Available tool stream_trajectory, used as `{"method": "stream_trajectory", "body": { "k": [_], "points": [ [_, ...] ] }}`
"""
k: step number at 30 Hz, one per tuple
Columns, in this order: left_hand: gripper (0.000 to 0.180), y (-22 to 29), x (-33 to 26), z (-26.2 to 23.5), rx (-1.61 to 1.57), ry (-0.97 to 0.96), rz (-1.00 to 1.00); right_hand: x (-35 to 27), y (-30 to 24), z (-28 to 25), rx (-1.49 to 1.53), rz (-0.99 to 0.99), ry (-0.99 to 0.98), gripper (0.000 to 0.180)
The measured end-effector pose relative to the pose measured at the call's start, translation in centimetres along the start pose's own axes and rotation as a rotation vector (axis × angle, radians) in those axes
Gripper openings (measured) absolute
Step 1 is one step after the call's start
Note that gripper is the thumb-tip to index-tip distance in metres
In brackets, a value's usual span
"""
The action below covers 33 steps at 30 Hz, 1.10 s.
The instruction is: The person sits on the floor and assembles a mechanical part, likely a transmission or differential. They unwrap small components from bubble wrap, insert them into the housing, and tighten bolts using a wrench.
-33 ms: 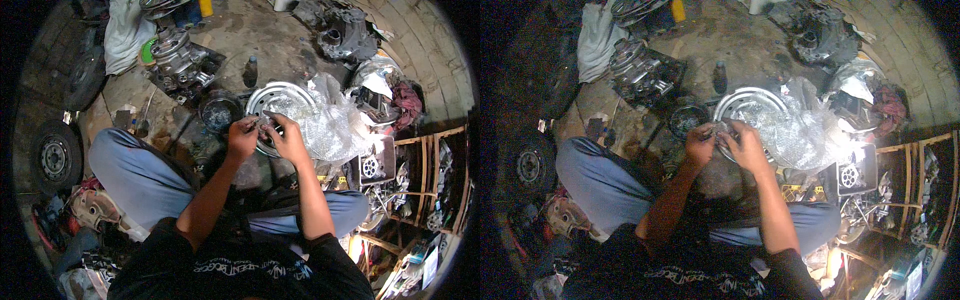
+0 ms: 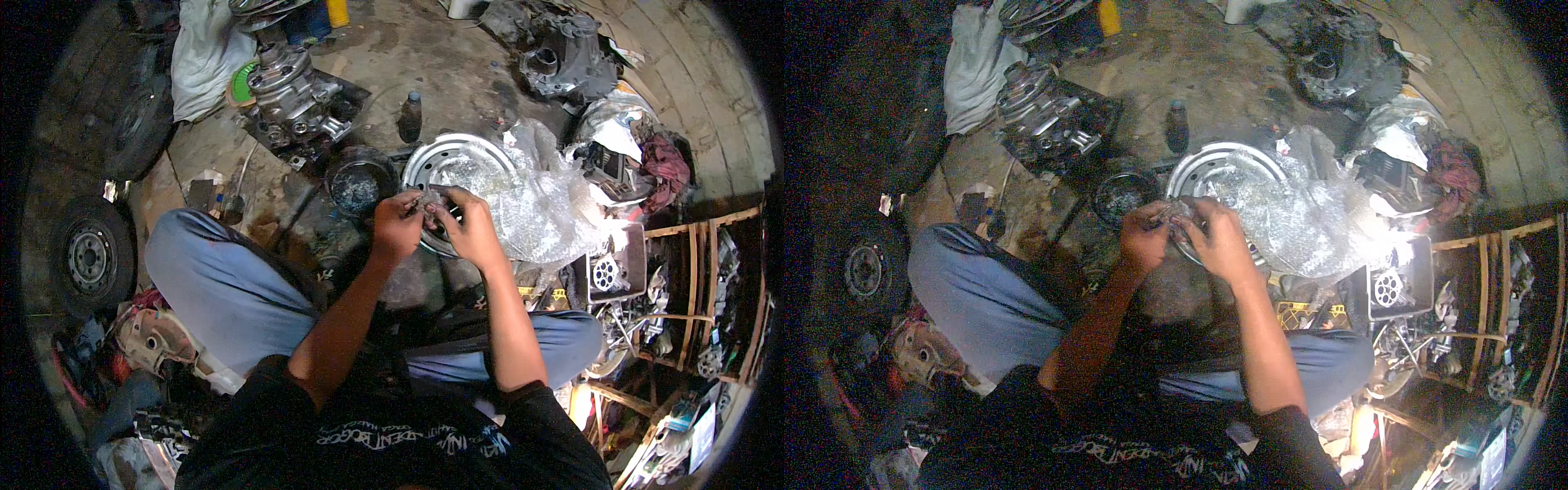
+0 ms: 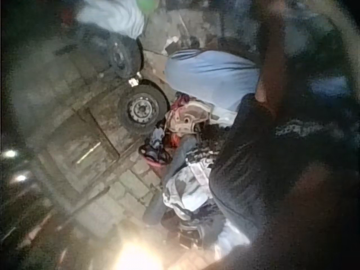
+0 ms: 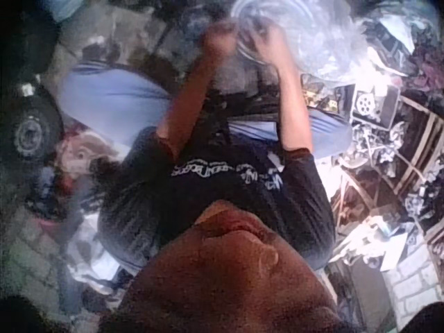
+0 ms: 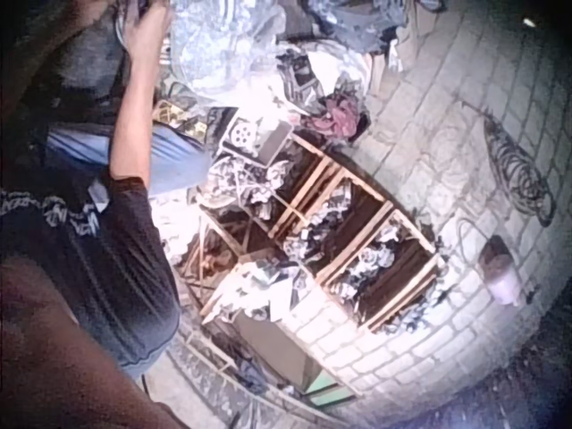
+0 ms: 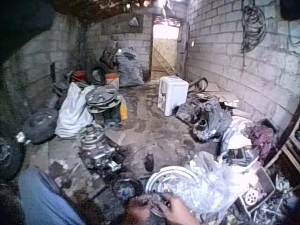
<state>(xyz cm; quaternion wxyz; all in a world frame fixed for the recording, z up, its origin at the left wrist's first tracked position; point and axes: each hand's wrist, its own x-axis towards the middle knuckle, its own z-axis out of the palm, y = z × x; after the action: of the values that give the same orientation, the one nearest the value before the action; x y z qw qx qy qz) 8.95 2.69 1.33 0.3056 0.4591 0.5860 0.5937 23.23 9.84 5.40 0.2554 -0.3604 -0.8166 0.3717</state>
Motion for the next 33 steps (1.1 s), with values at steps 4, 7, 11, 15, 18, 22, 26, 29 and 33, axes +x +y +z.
{"method": "stream_trajectory", "body": {
  "k": [4, 7, 11, 15, 18, 22, 26, 29, 33],
  "points": [
    [0.015, 0.0, -0.8, 0.2, 0.006, 0.036, 0.017, -0.2, -0.7, -0.2, -0.108, 0.058, -0.034, 0.024],
    [0.018, -2.6, -0.9, 0.1, 0.006, 0.031, -0.006, -0.5, -1.2, 0.1, 0.025, -0.046, 0.04, 0.021],
    [0.025, -5.3, -1.4, 0.9, 0.105, 0.11, 0.115, -0.7, -0.7, 0.3, 0.113, -0.016, 0.038, 0.017],
    [0.028, 0.9, -0.1, 0.5, 0.019, -0.106, -0.094, -1.0, -0.7, 0.4, 0.052, 0.024, 0.227, 0.016],
    [0.024, 2.8, -0.1, 0.2, -0.074, -0.109, -0.096, -0.9, 0.6, 1.6, 0.051, -0.086, 0.393, 0.017],
    [0.016, 1.4, 0.1, 0.9, -0.254, 0.04, 0.117, -0.9, -0.3, 0.9, 0.174, 0.1, 0.204, 0.019],
    [0.014, 1.0, 0.0, 0.0, -0.437, -0.047, -0.194, -1.5, -0.5, 2.8, 0.289, 0.035, 0.37, 0.025],
    [0.011, 0.8, -0.1, -1.0, -0.347, -0.086, -0.172, -1.5, -1.5, 2.0, 0.102, 0.069, 0.12, 0.022],
    [0.01, 0.2, -0.4, -0.7, -0.338, 0.008, -0.14, -1.2, -2.2, 2.9, 0.116, 0.135, 0.085, 0.024]
  ]
}}
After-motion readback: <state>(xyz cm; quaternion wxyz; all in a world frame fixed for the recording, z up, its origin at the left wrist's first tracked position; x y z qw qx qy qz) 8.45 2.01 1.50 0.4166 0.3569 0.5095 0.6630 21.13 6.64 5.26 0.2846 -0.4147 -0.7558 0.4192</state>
